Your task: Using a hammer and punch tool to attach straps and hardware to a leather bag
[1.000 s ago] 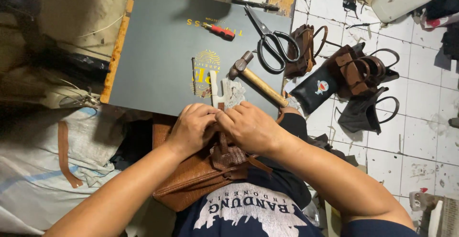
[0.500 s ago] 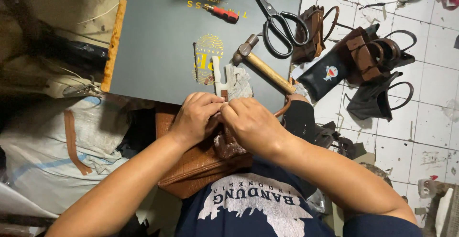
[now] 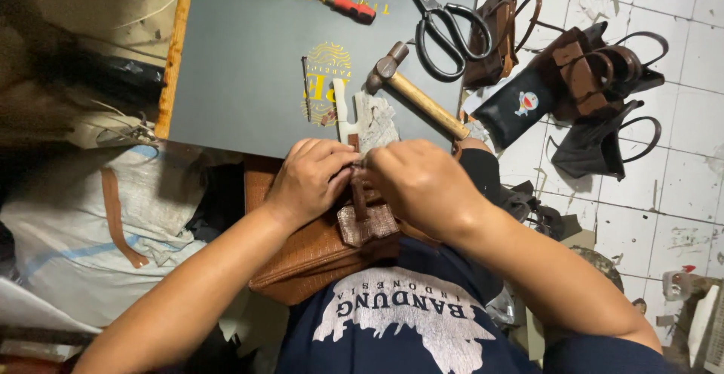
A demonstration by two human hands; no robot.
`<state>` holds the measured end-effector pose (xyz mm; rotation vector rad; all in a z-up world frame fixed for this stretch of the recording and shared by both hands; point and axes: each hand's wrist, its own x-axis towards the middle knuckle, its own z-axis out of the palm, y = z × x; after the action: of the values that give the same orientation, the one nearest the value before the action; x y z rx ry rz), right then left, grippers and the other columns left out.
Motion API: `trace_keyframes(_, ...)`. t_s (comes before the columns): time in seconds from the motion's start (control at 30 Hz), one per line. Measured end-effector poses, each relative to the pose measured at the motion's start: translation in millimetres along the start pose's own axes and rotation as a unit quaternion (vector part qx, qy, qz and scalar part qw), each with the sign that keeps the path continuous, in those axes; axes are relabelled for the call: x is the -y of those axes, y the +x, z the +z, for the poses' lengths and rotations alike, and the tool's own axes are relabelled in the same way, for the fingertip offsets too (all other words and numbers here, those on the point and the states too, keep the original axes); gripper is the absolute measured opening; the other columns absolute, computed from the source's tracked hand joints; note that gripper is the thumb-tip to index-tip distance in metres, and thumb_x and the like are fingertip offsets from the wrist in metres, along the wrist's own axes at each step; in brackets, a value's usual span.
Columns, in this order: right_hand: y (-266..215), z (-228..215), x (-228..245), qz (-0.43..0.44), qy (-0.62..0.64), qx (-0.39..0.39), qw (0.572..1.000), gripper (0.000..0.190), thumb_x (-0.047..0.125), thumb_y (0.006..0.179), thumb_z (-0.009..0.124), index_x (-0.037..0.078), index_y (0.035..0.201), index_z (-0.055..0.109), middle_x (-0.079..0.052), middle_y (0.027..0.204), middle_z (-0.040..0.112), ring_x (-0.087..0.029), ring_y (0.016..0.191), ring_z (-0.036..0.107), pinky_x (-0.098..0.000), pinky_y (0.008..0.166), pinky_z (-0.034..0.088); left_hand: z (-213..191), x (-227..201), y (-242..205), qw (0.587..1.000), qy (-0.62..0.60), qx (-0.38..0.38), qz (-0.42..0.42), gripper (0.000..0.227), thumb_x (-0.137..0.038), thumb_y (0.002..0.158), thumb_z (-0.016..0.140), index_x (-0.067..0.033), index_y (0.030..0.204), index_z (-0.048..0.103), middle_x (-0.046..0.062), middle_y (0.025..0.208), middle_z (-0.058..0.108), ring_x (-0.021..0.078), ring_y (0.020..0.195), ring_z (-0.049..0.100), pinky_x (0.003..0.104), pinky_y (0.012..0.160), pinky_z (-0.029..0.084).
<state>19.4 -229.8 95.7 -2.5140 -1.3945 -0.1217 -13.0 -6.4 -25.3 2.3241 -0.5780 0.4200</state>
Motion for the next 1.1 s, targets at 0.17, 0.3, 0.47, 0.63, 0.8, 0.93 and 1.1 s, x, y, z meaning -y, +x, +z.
trace_keyframes(0.17, -20, 1, -42, 0.255, 0.231, -0.185, 0.920, 0.017, 0.014, 0.096, 0.080, 0.010, 0.111, 0.074, -0.008, 0.090, 0.075, -0.023, 0.081, 0.074, -0.0308, 0.070, 0.056, -3, -2, 1, 0.998, -0.054, -0.015, -0.021, 0.030, -0.026, 0.090, 0.076, -0.0115, 0.115, 0.069, 0.008, 0.110, 0.070, 0.0318, 0.101, 0.071, 0.048, 0.090, 0.055)
trace_keyframes(0.3, -44, 22, -68, 0.288, 0.335, -0.226, 0.868, 0.020, 0.005, 0.096, 0.082, 0.002, 0.113, 0.071, -0.009, 0.090, 0.072, -0.013, 0.080, 0.068, -0.0264, 0.075, 0.056, -5, -5, 1, 0.997, -0.068, -0.023, -0.037, 0.040, -0.026, 0.086, 0.081, -0.0102, 0.118, 0.064, 0.009, 0.112, 0.068, 0.0331, 0.104, 0.070, 0.047, 0.091, 0.055)
trace_keyframes(0.47, -57, 62, -63, 0.339, 0.331, -0.220, 0.852, 0.022, 0.006, 0.083, 0.088, 0.004, 0.099, 0.073, -0.006, 0.073, 0.065, -0.013, 0.068, 0.062, -0.0266, 0.062, 0.049, -10, -13, 4, 0.995, -0.088, -0.028, -0.048, 0.051, -0.032, 0.080, 0.086, -0.0082, 0.119, 0.062, 0.009, 0.107, 0.066, 0.0306, 0.096, 0.071, 0.045, 0.086, 0.056)
trace_keyframes(0.63, -57, 74, -59, 0.351, 0.278, -0.214, 0.868, 0.022, 0.011, 0.084, 0.089, 0.009, 0.100, 0.074, -0.007, 0.074, 0.068, -0.019, 0.069, 0.066, -0.0302, 0.061, 0.050, -17, -16, 2, 0.999, -0.034, -0.024, -0.032, 0.044, -0.037, 0.083, 0.085, -0.0094, 0.107, 0.061, 0.006, 0.092, 0.062, 0.0293, 0.084, 0.068, 0.044, 0.081, 0.054)
trace_keyframes(0.8, -61, 102, -73, 0.291, 0.149, -0.230, 0.917, 0.023, 0.018, 0.085, 0.089, 0.014, 0.101, 0.073, -0.007, 0.086, 0.072, -0.030, 0.081, 0.072, -0.0384, 0.066, 0.055, -34, -39, 7, 0.992, -0.006, 0.067, -0.110, 0.040, -0.045, 0.087, 0.083, -0.0134, 0.073, 0.062, 0.001, 0.055, 0.064, 0.0222, 0.053, 0.067, 0.034, 0.060, 0.052)
trace_keyframes(0.93, -57, 114, -78, 0.232, -0.007, -0.216, 0.949, 0.020, 0.024, 0.087, 0.084, 0.022, 0.097, 0.067, 0.004, 0.092, 0.070, -0.019, 0.087, 0.072, -0.0319, 0.070, 0.057, -39, -53, 11, 0.952, -0.111, 0.177, -0.224, 0.025, -0.032, 0.084, 0.084, -0.0083, 0.085, 0.076, 0.010, 0.072, 0.076, 0.0222, 0.059, 0.071, 0.031, 0.055, 0.055)
trace_keyframes(1.1, -57, 93, -67, 0.206, -0.003, -0.207, 0.956, 0.015, 0.026, 0.092, 0.080, 0.021, 0.098, 0.067, 0.006, 0.107, 0.071, -0.016, 0.098, 0.072, -0.0316, 0.073, 0.058, -11, -36, -25, 0.899, -0.249, 0.164, -0.320, 0.018, -0.022, 0.082, 0.084, -0.0076, 0.089, 0.076, 0.005, 0.073, 0.075, 0.0126, 0.058, 0.065, 0.026, 0.053, 0.052)
